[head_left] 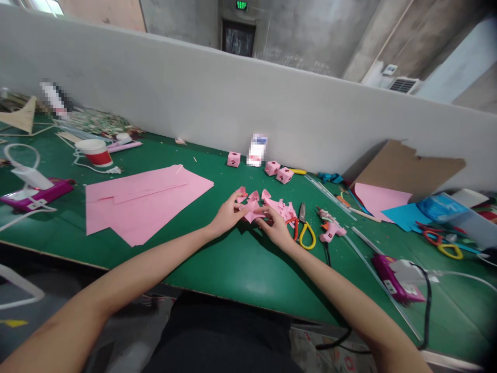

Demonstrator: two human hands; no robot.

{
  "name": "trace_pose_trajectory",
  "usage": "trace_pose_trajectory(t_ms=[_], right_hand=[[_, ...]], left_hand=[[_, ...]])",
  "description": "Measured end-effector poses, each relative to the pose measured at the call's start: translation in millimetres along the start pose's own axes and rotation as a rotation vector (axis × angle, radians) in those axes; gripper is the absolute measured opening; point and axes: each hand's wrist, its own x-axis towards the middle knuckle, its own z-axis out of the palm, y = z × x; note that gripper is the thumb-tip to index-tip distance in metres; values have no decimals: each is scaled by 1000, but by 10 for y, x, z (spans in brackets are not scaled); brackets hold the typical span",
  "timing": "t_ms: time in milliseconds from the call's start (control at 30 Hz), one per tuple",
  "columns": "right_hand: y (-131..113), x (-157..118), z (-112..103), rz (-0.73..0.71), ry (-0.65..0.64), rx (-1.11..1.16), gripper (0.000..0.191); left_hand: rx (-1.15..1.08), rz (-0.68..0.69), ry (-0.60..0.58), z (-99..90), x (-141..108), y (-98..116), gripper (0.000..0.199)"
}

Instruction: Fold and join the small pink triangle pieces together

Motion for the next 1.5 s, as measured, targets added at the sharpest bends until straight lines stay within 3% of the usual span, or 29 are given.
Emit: trace_pose_trajectory(t_ms=[267, 400, 467, 600, 900, 1167, 1500], right_hand=[[-1, 37, 2, 105, 69, 137, 30], [7, 40, -7, 103, 102, 140, 33], [14, 34, -5, 81, 106, 155, 32], [37, 23, 8, 29, 106, 179, 32], [49, 20, 19, 12, 53, 176, 36], [37, 18, -8, 91, -41, 48, 36], [51, 22, -1, 115, -45, 74, 39]], left_hand=[[-193, -89, -102, 58, 9, -27, 48], [-192, -71, -180, 66, -4, 0, 68], [-107, -40, -164, 54, -12, 7, 74], [-4, 1, -143, 21, -18, 29, 62], [197, 56, -127, 19, -42, 116, 55], [149, 70, -125, 11, -20, 98, 51], [81, 43, -95, 1, -4, 47, 56]])
